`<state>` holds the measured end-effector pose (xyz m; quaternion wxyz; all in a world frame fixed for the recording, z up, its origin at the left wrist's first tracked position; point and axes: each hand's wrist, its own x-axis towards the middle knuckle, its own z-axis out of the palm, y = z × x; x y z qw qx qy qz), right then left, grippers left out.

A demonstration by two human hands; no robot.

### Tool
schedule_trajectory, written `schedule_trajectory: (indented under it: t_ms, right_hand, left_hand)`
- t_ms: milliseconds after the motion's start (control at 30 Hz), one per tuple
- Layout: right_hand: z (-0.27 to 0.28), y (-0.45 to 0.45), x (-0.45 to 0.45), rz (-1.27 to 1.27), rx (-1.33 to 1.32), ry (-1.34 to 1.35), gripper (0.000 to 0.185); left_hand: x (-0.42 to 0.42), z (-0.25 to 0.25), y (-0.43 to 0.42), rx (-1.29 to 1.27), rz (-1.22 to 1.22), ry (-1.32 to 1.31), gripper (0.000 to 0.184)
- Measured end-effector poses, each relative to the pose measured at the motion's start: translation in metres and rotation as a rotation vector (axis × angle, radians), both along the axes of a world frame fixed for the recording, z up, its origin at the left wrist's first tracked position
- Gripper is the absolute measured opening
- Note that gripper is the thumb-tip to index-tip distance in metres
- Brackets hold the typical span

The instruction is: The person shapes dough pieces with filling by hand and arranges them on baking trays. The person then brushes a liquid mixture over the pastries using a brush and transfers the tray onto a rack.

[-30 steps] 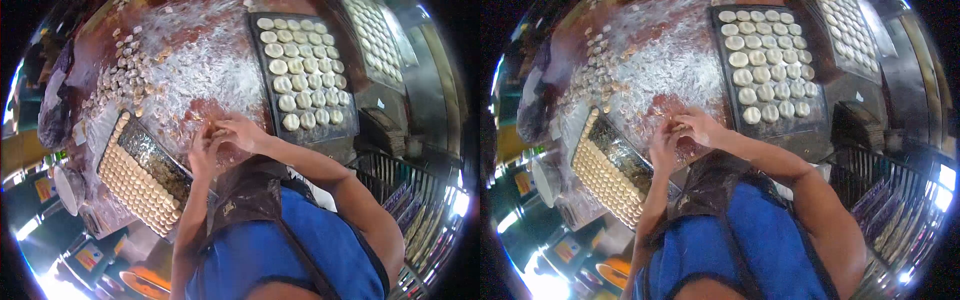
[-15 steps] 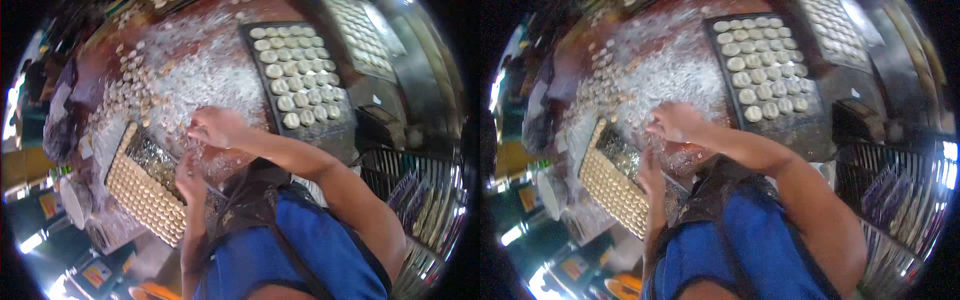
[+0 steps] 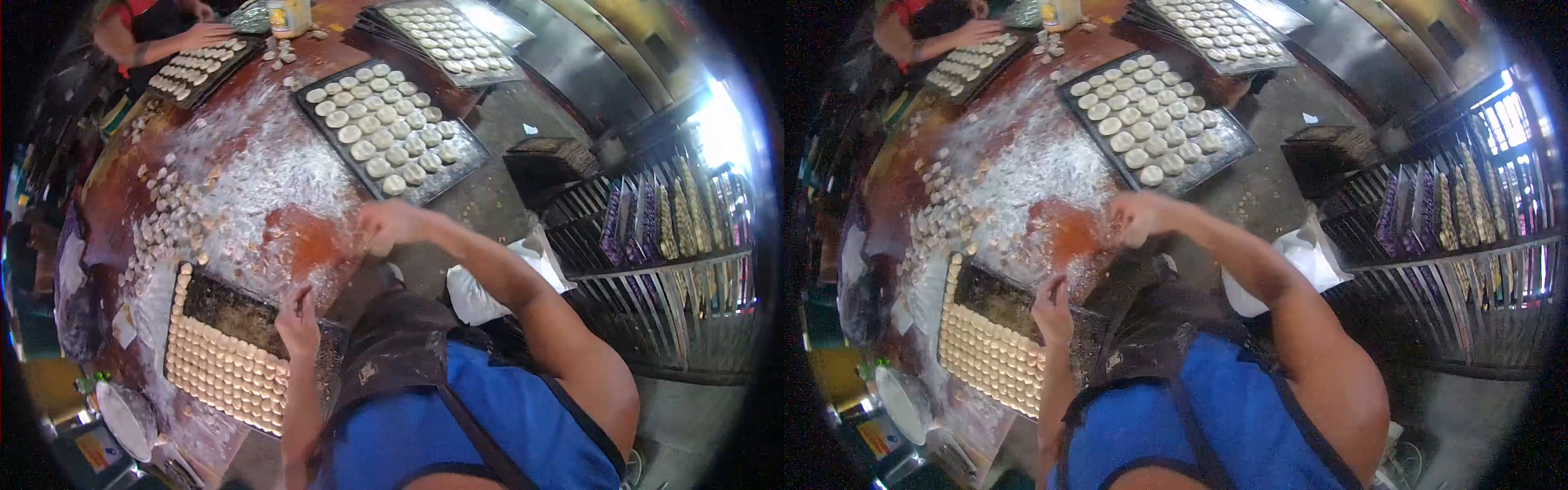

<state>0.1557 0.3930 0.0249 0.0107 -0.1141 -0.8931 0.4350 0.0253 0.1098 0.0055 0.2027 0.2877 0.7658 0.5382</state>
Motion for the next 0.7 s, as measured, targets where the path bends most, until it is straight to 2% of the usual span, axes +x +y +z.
schedule_trajectory:
  t_ms: [67,100,167,200,267,300,367,400,467,500,533,600,633,667,700]
  right_hand:
    - [0.048,0.044,0.042,-0.418,-0.068,-0.077,0.025]
    - [0.097,0.048,0.054,-0.681,-0.011,-0.120,0.027]
    - [0.079,0.109,0.094,-0.851,0.195,0.243,0.027]
    - [0.045,0.144,0.107,-0.847,0.188,0.247,0.027]
    - [-0.026,0.201,0.126,-0.837,0.259,0.726,0.023]
    - [-0.004,0.182,0.132,-0.671,0.572,-0.106,0.023]
    - [-0.008,0.163,0.130,-0.664,0.666,-0.083,0.024]
    - [-0.015,0.160,0.128,-0.655,0.760,-0.074,0.027]
    - [-0.035,0.161,0.128,-0.648,0.779,-0.046,0.029]
    - [-0.043,0.162,0.128,-0.666,0.818,-0.002,0.031]
    - [-0.047,0.164,0.130,-0.651,0.809,0.007,0.031]
    - [-0.046,0.181,0.133,-0.566,0.778,-0.141,0.036]
    - [-0.009,0.198,0.134,-0.489,0.465,-0.256,0.041]
    - [-0.008,0.217,0.139,-0.671,0.329,-0.122,0.041]
    - [-0.009,0.234,0.146,-0.854,0.177,0.011,0.041]
  left_hand:
    - [0.003,-0.010,0.024,0.086,-0.075,0.055,0.014]
    - [0.007,-0.006,0.036,0.076,-0.142,0.098,0.014]
    - [0.017,0.003,0.066,0.051,-0.269,0.189,0.015]
    - [0.023,0.006,0.085,0.046,-0.264,0.194,0.015]
    - [0.038,0.011,0.128,0.034,-0.409,0.272,0.021]
    - [0.048,0.007,0.150,0.030,-0.405,0.275,0.021]
    - [0.057,-0.012,0.196,0.011,-0.520,0.598,0.037]
    - [0.060,-0.015,0.212,-0.005,-0.513,0.597,0.037]
    - [0.075,-0.021,0.230,-0.281,-0.506,0.823,0.053]
    - [0.074,-0.034,0.232,-0.310,-0.540,0.799,0.063]
    - [0.071,-0.028,0.233,-0.325,-0.526,0.799,0.063]
    - [0.062,-0.012,0.236,-0.310,-0.549,0.508,0.056]
    - [0.053,-0.009,0.236,-0.195,-0.404,0.312,0.045]
    - [0.045,-0.008,0.237,-0.191,-0.374,0.313,0.045]
    - [0.037,-0.006,0.235,-0.202,-0.165,0.167,0.041]
